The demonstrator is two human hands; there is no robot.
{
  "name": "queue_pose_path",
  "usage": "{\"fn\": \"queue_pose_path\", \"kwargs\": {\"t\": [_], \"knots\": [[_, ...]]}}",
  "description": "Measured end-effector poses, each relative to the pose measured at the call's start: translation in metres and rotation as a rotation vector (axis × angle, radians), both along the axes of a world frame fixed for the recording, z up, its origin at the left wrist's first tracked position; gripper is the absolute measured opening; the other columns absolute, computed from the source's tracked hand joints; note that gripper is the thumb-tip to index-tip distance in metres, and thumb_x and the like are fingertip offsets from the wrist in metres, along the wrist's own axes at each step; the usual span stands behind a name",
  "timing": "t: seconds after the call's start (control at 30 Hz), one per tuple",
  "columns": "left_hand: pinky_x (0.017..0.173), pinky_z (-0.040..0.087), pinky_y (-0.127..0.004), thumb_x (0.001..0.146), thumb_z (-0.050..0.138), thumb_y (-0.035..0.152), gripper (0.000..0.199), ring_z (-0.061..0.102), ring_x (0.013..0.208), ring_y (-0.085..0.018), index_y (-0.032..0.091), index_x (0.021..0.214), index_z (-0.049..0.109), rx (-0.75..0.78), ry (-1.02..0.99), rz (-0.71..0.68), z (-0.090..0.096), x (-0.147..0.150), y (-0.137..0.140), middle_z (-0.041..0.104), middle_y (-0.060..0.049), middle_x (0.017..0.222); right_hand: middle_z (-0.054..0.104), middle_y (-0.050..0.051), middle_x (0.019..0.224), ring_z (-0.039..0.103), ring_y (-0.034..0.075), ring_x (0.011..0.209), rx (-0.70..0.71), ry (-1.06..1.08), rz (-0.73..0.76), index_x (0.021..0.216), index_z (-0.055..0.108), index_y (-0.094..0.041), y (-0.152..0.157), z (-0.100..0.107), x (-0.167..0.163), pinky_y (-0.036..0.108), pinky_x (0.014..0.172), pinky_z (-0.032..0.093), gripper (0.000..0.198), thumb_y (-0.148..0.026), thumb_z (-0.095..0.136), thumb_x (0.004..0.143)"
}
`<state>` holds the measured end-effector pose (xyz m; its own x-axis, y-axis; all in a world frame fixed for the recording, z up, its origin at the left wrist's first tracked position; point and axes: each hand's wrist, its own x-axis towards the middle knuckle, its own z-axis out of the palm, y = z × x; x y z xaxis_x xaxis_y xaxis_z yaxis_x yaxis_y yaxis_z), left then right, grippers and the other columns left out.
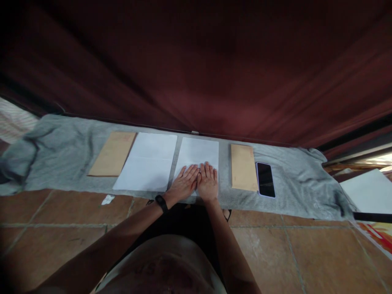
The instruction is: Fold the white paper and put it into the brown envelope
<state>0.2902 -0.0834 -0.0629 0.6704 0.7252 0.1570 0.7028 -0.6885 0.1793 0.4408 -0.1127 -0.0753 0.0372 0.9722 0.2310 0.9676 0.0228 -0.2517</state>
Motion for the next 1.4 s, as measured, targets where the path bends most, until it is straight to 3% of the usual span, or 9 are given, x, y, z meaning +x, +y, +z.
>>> {"fn": "queue_pose_path", "kwargs": {"t": [0.2, 0.53, 0.83, 1.07, 1.2, 1.4], "knots": [[0.128, 0.01, -0.048, 0.103, 0.033, 0.034, 0.056, 0.021, 0.154, -0.023, 0.01, 0.153, 0.037, -0.009, 0.008, -0.034, 0.004, -0.005, -0.008, 0.034, -0.012, 0.163, 0.033, 0.014, 0.163, 0.029, 0.028, 0.151, -0.017, -0.004, 0.006, 0.156, 0.036, -0.016, -0.001, 0.002, 0.001, 0.052, 0.121, 0.024, 0.052, -0.031, 0.031, 0.106], [0.127, 0.016, -0.05, 0.103, 0.038, 0.04, 0.056, 0.022, 0.154, -0.024, 0.016, 0.154, 0.038, 0.012, 0.033, -0.017, 0.005, -0.014, -0.015, 0.034, -0.009, 0.163, 0.034, 0.014, 0.162, 0.031, 0.028, 0.15, -0.002, -0.027, -0.004, 0.155, 0.038, -0.017, -0.001, -0.002, 0.002, 0.052, 0.121, 0.023, 0.051, -0.031, 0.033, 0.106], [0.125, 0.021, -0.052, 0.102, 0.034, 0.036, 0.06, 0.025, 0.153, -0.029, 0.003, 0.153, 0.035, 0.016, 0.068, 0.235, 0.011, -0.017, -0.022, 0.034, -0.02, 0.161, 0.039, 0.014, 0.16, 0.037, 0.028, 0.147, 0.064, -0.003, -0.017, 0.154, 0.041, -0.017, -0.001, -0.004, 0.0, 0.052, 0.12, 0.024, 0.051, -0.027, 0.034, 0.104], [0.127, 0.017, -0.044, 0.103, 0.029, 0.036, 0.06, 0.02, 0.155, -0.025, 0.005, 0.154, 0.033, 0.001, 0.01, 0.135, 0.014, 0.023, 0.035, 0.03, -0.016, 0.164, 0.04, 0.015, 0.159, 0.037, 0.029, 0.146, 0.049, -0.024, -0.022, 0.152, 0.043, -0.015, -0.002, 0.0, -0.003, 0.051, 0.12, 0.022, 0.052, -0.027, 0.035, 0.103], [0.127, 0.015, -0.046, 0.104, 0.026, 0.036, 0.059, 0.019, 0.155, -0.024, 0.007, 0.155, 0.032, -0.059, 0.003, 0.177, 0.003, 0.042, 0.072, 0.03, -0.014, 0.164, 0.043, 0.016, 0.157, 0.039, 0.031, 0.145, 0.057, -0.02, -0.032, 0.15, 0.047, -0.013, -0.001, 0.0, -0.005, 0.052, 0.12, 0.022, 0.052, -0.028, 0.039, 0.101], [0.127, 0.01, -0.049, 0.104, 0.023, 0.04, 0.062, 0.016, 0.156, -0.025, 0.009, 0.157, 0.029, -0.09, 0.033, 0.249, 0.0, 0.043, 0.115, 0.026, -0.012, 0.166, 0.044, 0.015, 0.156, 0.039, 0.03, 0.145, 0.061, -0.008, -0.045, 0.15, 0.047, -0.013, 0.0, 0.004, -0.006, 0.051, 0.12, 0.022, 0.051, -0.028, 0.039, 0.102]]}}
